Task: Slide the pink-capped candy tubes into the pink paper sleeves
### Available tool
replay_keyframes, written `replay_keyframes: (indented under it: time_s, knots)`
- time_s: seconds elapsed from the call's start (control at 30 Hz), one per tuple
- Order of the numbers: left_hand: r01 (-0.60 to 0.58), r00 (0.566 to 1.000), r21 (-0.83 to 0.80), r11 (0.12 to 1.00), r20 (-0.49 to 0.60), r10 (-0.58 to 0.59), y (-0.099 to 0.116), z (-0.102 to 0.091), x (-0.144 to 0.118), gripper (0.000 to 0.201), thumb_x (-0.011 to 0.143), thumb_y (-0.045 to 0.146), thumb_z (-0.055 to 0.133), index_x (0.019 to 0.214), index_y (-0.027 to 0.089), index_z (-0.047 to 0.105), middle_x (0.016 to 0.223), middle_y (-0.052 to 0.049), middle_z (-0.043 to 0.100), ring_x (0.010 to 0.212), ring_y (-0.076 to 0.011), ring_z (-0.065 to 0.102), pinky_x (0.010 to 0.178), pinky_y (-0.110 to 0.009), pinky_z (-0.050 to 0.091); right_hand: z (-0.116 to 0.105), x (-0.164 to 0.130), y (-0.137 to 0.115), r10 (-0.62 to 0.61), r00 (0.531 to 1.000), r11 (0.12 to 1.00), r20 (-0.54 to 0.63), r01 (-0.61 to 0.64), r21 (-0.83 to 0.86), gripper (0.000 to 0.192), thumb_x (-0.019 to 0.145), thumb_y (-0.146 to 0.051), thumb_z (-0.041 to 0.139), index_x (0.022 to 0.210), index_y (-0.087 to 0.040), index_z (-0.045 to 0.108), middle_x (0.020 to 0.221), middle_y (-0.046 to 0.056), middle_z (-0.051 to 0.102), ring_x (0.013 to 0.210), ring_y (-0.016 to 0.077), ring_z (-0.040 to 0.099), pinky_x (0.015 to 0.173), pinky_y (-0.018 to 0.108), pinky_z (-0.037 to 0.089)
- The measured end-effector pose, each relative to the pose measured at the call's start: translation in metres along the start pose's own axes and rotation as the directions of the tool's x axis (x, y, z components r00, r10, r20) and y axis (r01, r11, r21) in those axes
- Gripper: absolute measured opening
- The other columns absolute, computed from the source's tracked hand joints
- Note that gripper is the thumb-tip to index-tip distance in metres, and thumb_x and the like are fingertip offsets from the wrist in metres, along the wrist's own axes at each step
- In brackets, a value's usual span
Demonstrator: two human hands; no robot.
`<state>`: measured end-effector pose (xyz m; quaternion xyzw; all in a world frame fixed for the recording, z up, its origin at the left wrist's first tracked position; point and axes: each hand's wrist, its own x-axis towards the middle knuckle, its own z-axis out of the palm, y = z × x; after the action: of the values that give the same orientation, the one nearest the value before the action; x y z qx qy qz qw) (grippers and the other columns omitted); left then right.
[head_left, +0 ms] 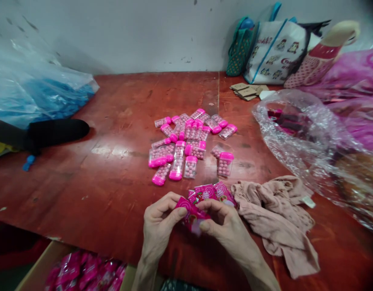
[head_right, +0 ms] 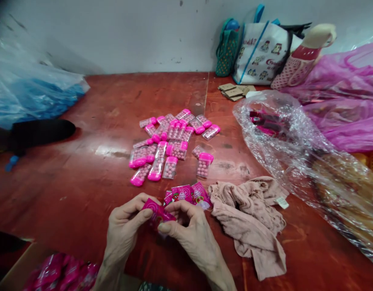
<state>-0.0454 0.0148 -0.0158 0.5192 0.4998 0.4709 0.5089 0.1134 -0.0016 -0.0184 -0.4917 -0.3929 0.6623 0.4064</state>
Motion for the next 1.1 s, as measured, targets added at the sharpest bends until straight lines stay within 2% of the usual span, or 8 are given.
replay_keyframes:
  time_s: [0.2,0.37,0.47,0.53,0.67,0.83,0.93,1.1]
  knots:
    - [-0.037,0.996,0.015,0.999,-0.082,0.038,0.006,0.009,0.001,0.022,0.073,0.016,0.063,0.051,0.018,0.063,0.069,-0.004,0.063,0.065,-0.0182,0.058,0.062,-0.028,0.042,0.011,0.001,0.005,0.013,0.999,0.986,-0.04,-0.006,0.165,0.031,0.08,-0.041,0.058,0.061,-0.016,0.056,0.057,-0.004,0.045,0.056,0.0102,0.04,0.055,0.022,0.033]
    - [-0.068,0.987,-0.176,0.982,-0.154,0.041,0.007,0.019,0.003,0.021,0.068,0.016,0.066,0.047,0.018,0.063,0.106,-0.009,0.065,0.089,-0.0268,0.06,0.082,-0.039,0.044,0.018,0.0,0.005,-0.07,0.989,0.997,-0.131,0.064,-0.045,0.041,0.088,-0.041,0.046,0.055,-0.018,0.039,0.056,-0.005,0.029,0.053,0.0087,0.025,0.048,0.024,0.02]
    - [0.0,0.991,-0.305,0.952,-0.129,-0.041,0.003,0.019,0.004,0.019,0.068,0.013,0.066,0.05,0.019,0.064,0.088,-0.006,0.069,0.078,-0.0213,0.062,0.075,-0.034,0.047,0.018,-0.002,0.003,-0.099,0.981,0.991,-0.166,0.082,-0.107,0.045,0.088,-0.044,0.044,0.053,-0.019,0.032,0.055,-0.005,0.028,0.052,0.0087,0.024,0.048,0.024,0.02]
    - [0.011,0.988,-0.318,0.948,-0.141,-0.059,0.0,0.018,0.006,0.018,0.07,0.011,0.064,0.054,0.019,0.066,0.072,-0.003,0.067,0.07,-0.0168,0.06,0.069,-0.029,0.046,0.016,-0.002,0.001,-0.104,0.978,0.993,-0.18,0.094,-0.067,0.043,0.087,-0.045,0.045,0.055,-0.018,0.039,0.056,-0.005,0.033,0.053,0.0089,0.029,0.048,0.022,0.024]
    - [-0.034,0.986,-0.253,0.967,-0.166,-0.009,-0.005,0.015,0.006,0.017,0.071,0.007,0.064,0.06,0.019,0.069,0.072,-0.001,0.066,0.071,-0.0148,0.059,0.066,-0.025,0.045,0.013,0.002,-0.001,-0.008,0.983,0.994,-0.184,0.027,0.104,0.026,0.073,-0.042,0.065,0.079,-0.017,0.062,0.067,-0.002,0.054,0.061,0.0111,0.046,0.055,0.021,0.037]
    - [0.028,0.998,-0.217,0.976,-0.054,-0.041,-0.012,0.014,0.001,0.017,0.076,0.007,0.06,0.074,0.02,0.071,0.094,-0.004,0.067,0.088,-0.0197,0.061,0.082,-0.034,0.046,0.018,0.006,0.0,0.019,0.957,0.995,-0.288,0.011,0.101,0.016,0.071,-0.031,0.07,0.069,-0.017,0.063,0.062,-0.002,0.058,0.059,0.0104,0.05,0.056,0.02,0.042]
    - [0.024,0.997,-0.167,0.986,-0.073,-0.036,-0.012,0.014,0.0,0.018,0.079,0.009,0.057,0.08,0.021,0.071,0.101,-0.005,0.065,0.096,-0.0217,0.059,0.088,-0.038,0.042,0.021,0.006,0.001,-0.011,0.944,0.994,-0.329,0.047,0.102,0.014,0.07,-0.025,0.071,0.081,-0.02,0.065,0.072,-0.002,0.063,0.064,0.0122,0.054,0.059,0.021,0.046]
    - [0.018,0.997,-0.033,0.999,-0.071,-0.02,-0.008,0.015,-0.001,0.015,0.081,0.013,0.057,0.074,0.019,0.068,0.088,-0.003,0.064,0.085,-0.0181,0.059,0.076,-0.029,0.045,0.022,0.004,0.003,-0.04,0.926,0.996,-0.375,0.069,0.064,0.01,0.07,-0.026,0.07,0.071,-0.019,0.064,0.066,-0.004,0.061,0.062,0.012,0.054,0.059,0.021,0.044]
